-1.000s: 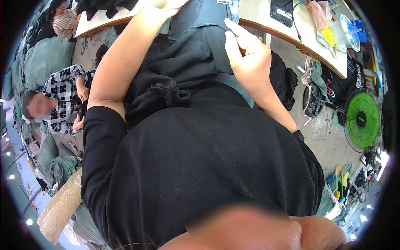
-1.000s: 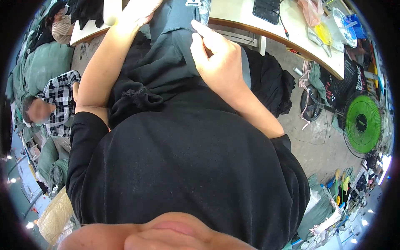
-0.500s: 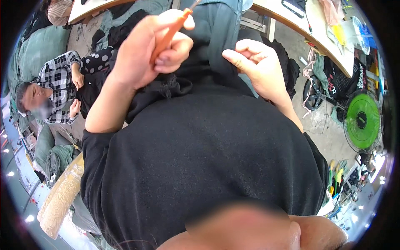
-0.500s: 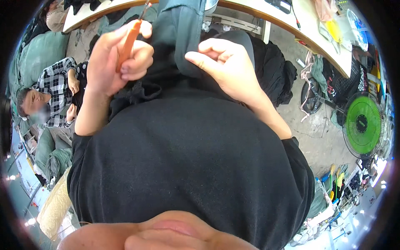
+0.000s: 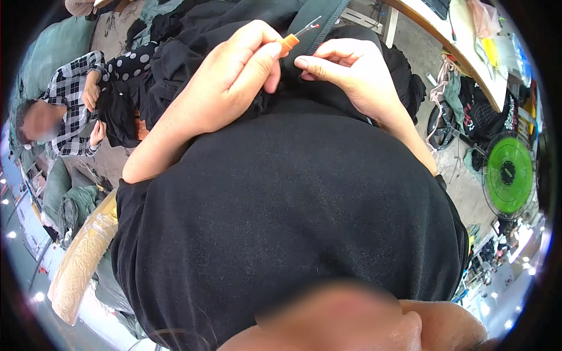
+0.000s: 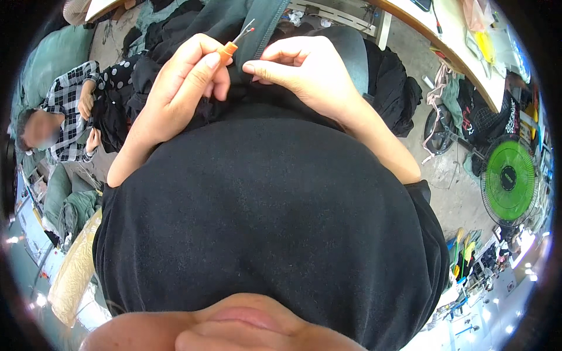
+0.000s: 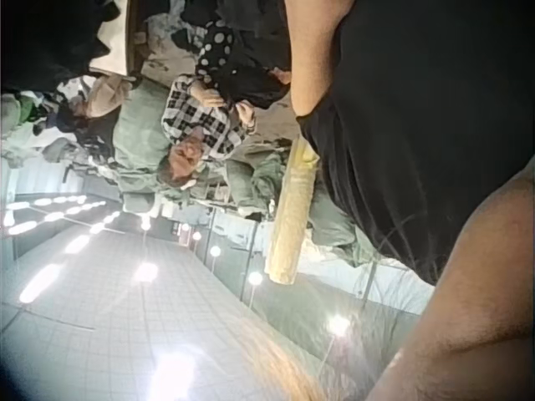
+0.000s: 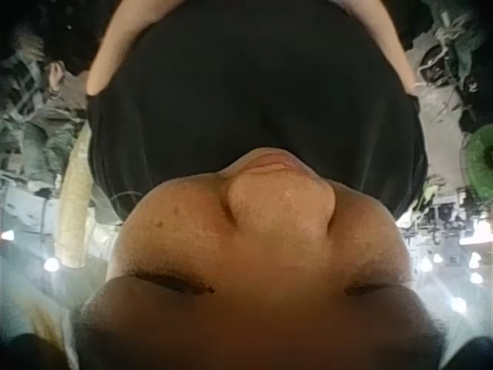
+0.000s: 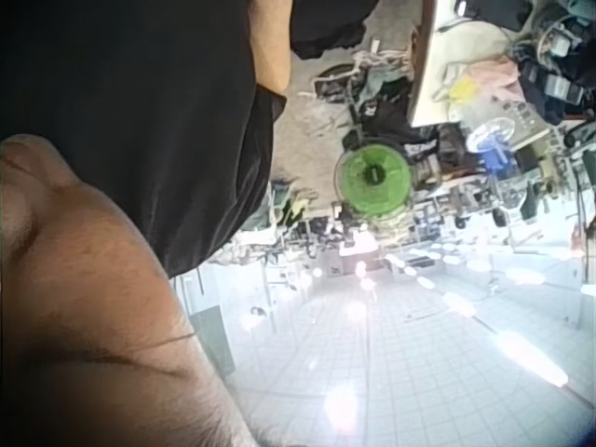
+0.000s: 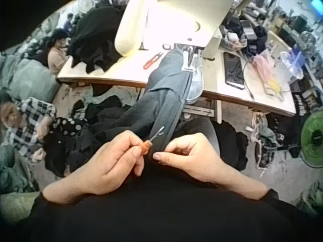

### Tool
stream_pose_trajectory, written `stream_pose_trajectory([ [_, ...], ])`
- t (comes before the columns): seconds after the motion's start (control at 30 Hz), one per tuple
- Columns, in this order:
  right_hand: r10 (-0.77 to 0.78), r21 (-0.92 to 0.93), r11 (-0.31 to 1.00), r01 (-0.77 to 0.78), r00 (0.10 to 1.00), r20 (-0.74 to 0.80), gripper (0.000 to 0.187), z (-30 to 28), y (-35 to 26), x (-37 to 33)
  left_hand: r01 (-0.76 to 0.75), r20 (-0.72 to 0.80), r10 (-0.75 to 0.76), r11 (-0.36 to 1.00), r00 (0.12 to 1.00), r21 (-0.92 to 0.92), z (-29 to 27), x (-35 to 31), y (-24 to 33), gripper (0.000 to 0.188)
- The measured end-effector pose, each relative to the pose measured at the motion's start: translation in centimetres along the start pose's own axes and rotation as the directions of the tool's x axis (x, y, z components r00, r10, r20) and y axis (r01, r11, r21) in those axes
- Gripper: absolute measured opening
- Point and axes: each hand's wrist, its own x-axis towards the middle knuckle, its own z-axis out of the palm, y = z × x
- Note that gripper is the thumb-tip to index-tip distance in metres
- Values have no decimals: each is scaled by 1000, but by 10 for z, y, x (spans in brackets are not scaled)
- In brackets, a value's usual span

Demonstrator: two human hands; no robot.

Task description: The person unpicks stitches along the seams of black fabric using a seam ripper, turning and repositioning the garment by hand.

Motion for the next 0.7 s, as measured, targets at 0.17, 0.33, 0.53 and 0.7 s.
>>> stream_pose_trajectory([
  [0.17, 24, -51, 998, -24, 1000, 6, 18, -1, 0, -1, -20, -118, 1, 987, 993, -160, 7, -1, -9, 13],
  [0.33, -8, -12, 1000, 8, 1000, -6, 19, -2, 5, -1, 1, -7, -2, 997, 1000, -81, 0, -1, -13, 15],
  [0.53, -18, 4, 1000, 18, 1000, -5, 19, -1, 6, 0, -301, 0, 322, 886, 947, 353, -7, 10, -3, 14],
  [0.7, -25, 32, 999, 25, 1000, -3, 17, 1, 8, 3, -337, -29, 438, 730, 898, 594, -6, 8, -1, 16],
])
